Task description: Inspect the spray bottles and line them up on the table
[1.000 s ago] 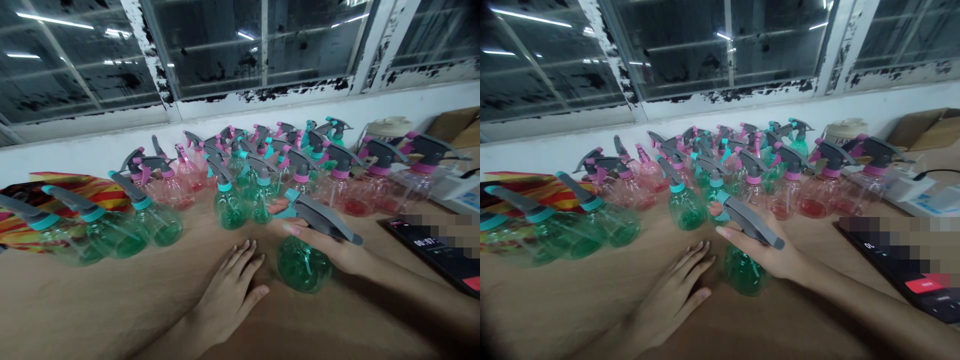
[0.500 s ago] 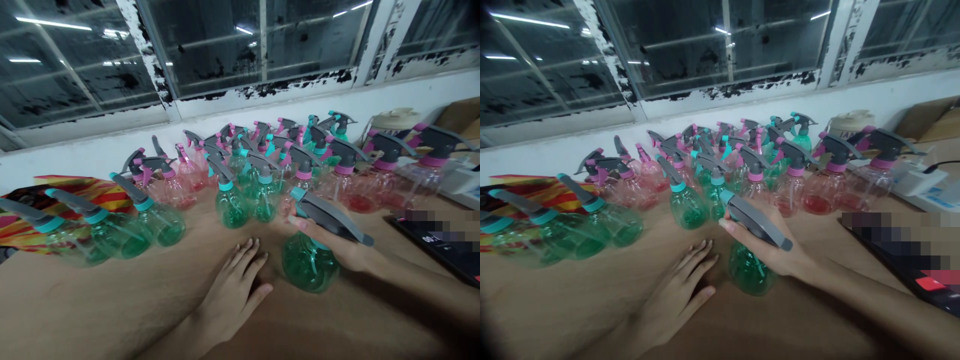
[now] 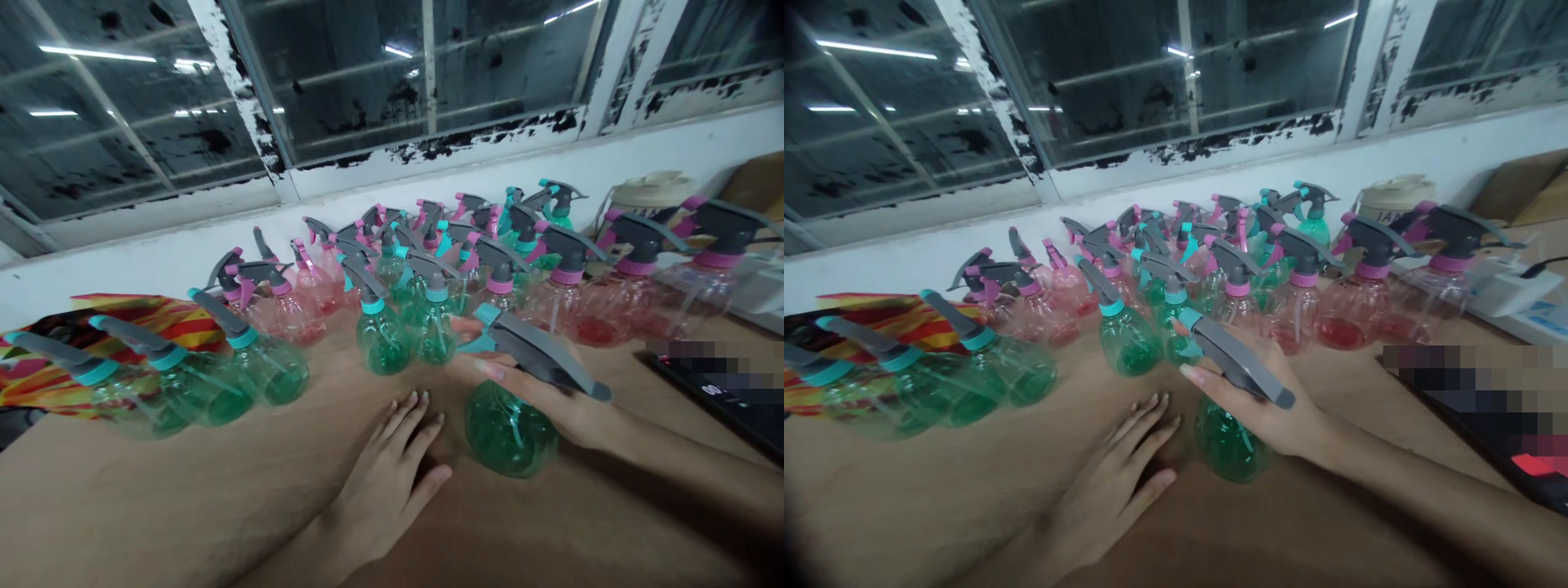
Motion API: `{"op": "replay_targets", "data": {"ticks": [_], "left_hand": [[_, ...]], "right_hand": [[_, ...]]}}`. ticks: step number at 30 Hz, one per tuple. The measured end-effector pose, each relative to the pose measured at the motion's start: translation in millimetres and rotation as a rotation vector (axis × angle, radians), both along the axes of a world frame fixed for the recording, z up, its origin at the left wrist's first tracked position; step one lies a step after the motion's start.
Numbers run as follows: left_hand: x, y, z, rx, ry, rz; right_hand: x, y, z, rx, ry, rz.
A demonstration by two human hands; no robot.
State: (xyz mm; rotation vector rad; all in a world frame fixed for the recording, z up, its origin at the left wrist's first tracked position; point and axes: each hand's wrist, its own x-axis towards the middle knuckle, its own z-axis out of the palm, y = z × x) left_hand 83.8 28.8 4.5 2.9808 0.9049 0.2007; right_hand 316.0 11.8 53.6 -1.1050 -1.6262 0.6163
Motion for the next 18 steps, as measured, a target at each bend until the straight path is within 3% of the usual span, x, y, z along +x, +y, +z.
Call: {"op": "replay_targets", "data": {"ticks": [5,18], "left_hand": [[0.3,0.7,-0.9,-0.009,-0.011,-0.001],[-0.3,0.3,-1.1,0.0,-0.003,-0.001]], "right_hand": [[-0.7,-1.6,3.2,-0.116,0.017,0.026],[-1.2,-1.4,6.2,-0.01,-0.065,-0.028]]}}
